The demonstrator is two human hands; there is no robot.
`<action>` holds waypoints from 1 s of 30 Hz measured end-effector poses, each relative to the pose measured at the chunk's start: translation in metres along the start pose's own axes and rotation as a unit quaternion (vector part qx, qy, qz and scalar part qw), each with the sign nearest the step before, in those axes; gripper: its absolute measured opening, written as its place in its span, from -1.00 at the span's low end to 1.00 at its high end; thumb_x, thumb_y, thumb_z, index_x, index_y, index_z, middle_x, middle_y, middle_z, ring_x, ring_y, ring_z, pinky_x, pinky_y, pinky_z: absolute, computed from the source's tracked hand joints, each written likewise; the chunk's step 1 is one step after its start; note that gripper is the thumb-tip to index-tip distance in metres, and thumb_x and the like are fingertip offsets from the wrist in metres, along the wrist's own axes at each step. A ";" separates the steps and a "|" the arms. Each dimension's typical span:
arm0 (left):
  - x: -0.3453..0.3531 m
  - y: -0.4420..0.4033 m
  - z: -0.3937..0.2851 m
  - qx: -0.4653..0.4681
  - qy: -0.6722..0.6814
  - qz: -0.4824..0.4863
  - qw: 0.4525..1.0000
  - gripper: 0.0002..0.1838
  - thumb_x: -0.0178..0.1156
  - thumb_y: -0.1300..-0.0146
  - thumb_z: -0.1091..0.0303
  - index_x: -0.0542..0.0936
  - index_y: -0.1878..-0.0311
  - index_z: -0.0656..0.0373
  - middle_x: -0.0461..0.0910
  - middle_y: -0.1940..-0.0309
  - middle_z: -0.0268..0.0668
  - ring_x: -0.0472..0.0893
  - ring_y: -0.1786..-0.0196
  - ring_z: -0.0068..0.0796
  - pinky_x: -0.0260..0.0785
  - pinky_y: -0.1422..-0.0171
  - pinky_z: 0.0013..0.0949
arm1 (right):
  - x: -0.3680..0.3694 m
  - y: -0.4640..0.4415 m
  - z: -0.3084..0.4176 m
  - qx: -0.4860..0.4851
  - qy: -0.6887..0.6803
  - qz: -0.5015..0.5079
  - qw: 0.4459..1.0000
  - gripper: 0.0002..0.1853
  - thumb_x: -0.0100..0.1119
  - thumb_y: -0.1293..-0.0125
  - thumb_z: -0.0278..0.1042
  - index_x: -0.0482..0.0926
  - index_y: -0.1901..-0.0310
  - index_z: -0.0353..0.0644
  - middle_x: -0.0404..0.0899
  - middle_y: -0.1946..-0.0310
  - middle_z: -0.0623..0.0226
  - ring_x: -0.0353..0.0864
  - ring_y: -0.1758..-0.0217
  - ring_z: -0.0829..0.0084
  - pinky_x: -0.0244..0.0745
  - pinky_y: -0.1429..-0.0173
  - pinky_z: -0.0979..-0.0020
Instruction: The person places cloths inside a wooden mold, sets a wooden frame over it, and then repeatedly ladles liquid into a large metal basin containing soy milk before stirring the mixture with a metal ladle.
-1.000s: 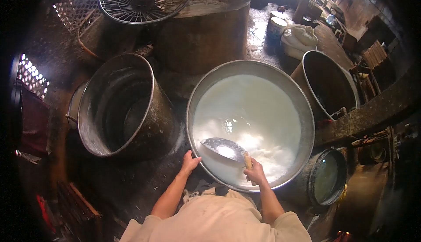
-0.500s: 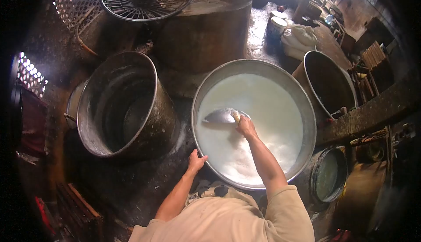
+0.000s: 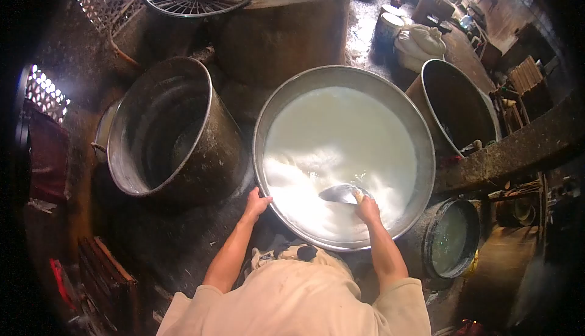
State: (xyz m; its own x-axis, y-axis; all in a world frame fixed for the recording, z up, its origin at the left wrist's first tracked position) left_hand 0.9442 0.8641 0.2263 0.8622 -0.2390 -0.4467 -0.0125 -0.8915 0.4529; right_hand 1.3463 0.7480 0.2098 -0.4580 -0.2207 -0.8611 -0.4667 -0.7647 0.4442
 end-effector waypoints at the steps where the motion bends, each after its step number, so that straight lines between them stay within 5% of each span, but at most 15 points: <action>1: 0.000 0.000 0.001 0.001 0.007 -0.013 1.000 -0.52 0.33 0.08 0.38 0.48 0.04 0.32 0.56 0.10 0.04 0.55 -0.02 -0.05 0.36 -0.08 -0.23 | -0.010 0.012 -0.009 0.019 -0.014 0.020 1.000 -0.72 0.03 0.03 -0.52 0.51 0.20 -0.32 0.60 0.33 -0.05 0.64 0.29 0.09 0.54 0.24 0.19; 3: 0.006 -0.004 0.011 -0.016 0.035 -0.018 0.999 -0.50 0.31 0.07 0.42 0.47 0.01 0.34 0.56 0.08 0.04 0.55 -0.02 -0.08 0.36 -0.09 -0.26 | -0.048 0.046 -0.020 0.057 -0.044 0.058 0.996 -0.69 0.02 0.04 -0.52 0.51 0.18 -0.31 0.60 0.31 -0.04 0.63 0.25 0.08 0.53 0.20 0.17; 6: 0.015 -0.015 0.028 -0.018 0.084 -0.021 0.996 -0.44 0.26 0.06 0.48 0.41 -0.09 0.41 0.54 0.02 0.04 0.54 -0.05 -0.18 0.34 -0.12 -0.31 | -0.071 0.052 -0.076 -0.067 0.013 -0.030 0.997 -0.61 0.06 0.08 -0.53 0.52 0.11 -0.29 0.60 0.27 -0.02 0.62 0.17 0.09 0.50 0.12 0.22; 9: 0.020 -0.024 0.044 -0.018 0.092 -0.026 0.995 -0.44 0.23 0.02 0.49 0.39 -0.11 0.40 0.53 0.00 0.04 0.54 -0.05 -0.19 0.34 -0.11 -0.31 | -0.136 0.076 -0.090 -0.080 -0.070 -0.022 0.994 -0.50 0.09 0.12 -0.56 0.51 0.01 -0.24 0.61 0.22 -0.01 0.61 0.10 0.15 0.47 0.08 0.29; 13: 0.012 0.009 0.002 -0.013 0.057 -0.101 0.993 -0.51 0.20 0.00 0.52 0.42 -0.07 0.39 0.55 0.05 0.00 0.55 0.00 -0.20 0.35 -0.08 -0.31 | -0.217 0.084 -0.099 -0.030 -0.145 0.023 0.989 -0.41 0.09 0.14 -0.62 0.48 -0.07 -0.18 0.61 0.29 0.07 0.60 0.23 0.47 0.46 0.15 0.43; 16: 0.012 0.018 -0.010 -0.001 0.057 -0.119 0.991 -0.59 0.18 -0.02 0.56 0.47 -0.02 0.34 0.59 0.12 -0.06 0.58 0.06 -0.25 0.37 -0.04 -0.32 | -0.251 0.058 -0.105 -0.084 -0.131 -0.120 0.980 -0.41 0.08 0.14 -0.58 0.46 -0.08 -0.18 0.61 0.27 0.02 0.63 0.20 0.29 0.46 0.13 0.37; 19: 0.009 0.029 -0.025 -0.004 0.011 -0.140 0.990 -0.60 0.17 -0.03 0.57 0.47 -0.01 0.33 0.59 0.12 -0.06 0.58 0.06 -0.25 0.38 -0.03 -0.32 | -0.225 -0.002 -0.117 -0.085 -0.133 -0.268 0.951 -0.44 0.08 0.13 -0.53 0.46 -0.06 -0.16 0.59 0.25 -0.05 0.61 0.14 0.05 0.47 0.10 0.21; 24: 0.014 0.015 0.000 -0.005 0.035 -0.135 0.990 -0.52 0.18 -0.03 0.52 0.41 -0.09 0.35 0.54 0.03 0.03 0.56 -0.01 -0.11 0.37 -0.08 -0.25 | -0.151 -0.057 -0.116 0.033 -0.211 -0.119 0.970 -0.57 0.07 0.07 -0.53 0.48 0.04 -0.17 0.59 0.50 0.09 0.62 0.52 0.25 0.53 0.44 0.27; 26: 0.012 0.015 -0.002 -0.011 0.004 -0.153 0.988 -0.51 0.18 -0.03 0.52 0.40 -0.10 0.36 0.53 0.02 0.04 0.55 -0.02 -0.11 0.37 -0.08 -0.25 | -0.097 -0.088 -0.132 -0.012 -0.202 -0.128 0.971 -0.59 0.09 0.06 -0.54 0.49 0.06 -0.17 0.54 0.60 0.20 0.53 0.69 0.39 0.44 0.65 0.33; 30: 0.008 0.026 -0.022 -0.013 -0.004 -0.134 0.991 -0.48 0.20 -0.02 0.51 0.39 -0.12 0.35 0.51 0.01 0.08 0.53 -0.05 -0.12 0.35 -0.11 -0.25 | -0.063 -0.049 -0.097 0.011 -0.269 -0.058 0.961 -0.59 0.13 0.08 -0.54 0.48 0.08 -0.20 0.51 0.62 0.23 0.51 0.70 0.42 0.43 0.68 0.36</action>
State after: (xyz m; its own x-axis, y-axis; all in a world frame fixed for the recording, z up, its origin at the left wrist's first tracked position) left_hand 0.9622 0.8474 0.2511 0.8287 0.0009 -0.5597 0.2289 -0.9131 0.3374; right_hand 1.4710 0.7406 0.2181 -0.7243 0.2150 -0.6551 -0.5516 -0.7507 0.3636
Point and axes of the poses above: each hand's wrist, its own y-axis away from the middle knuckle, its own x-axis out of the palm, z = x × y, the point moved 6 cm from there along -y, towards the middle knuckle
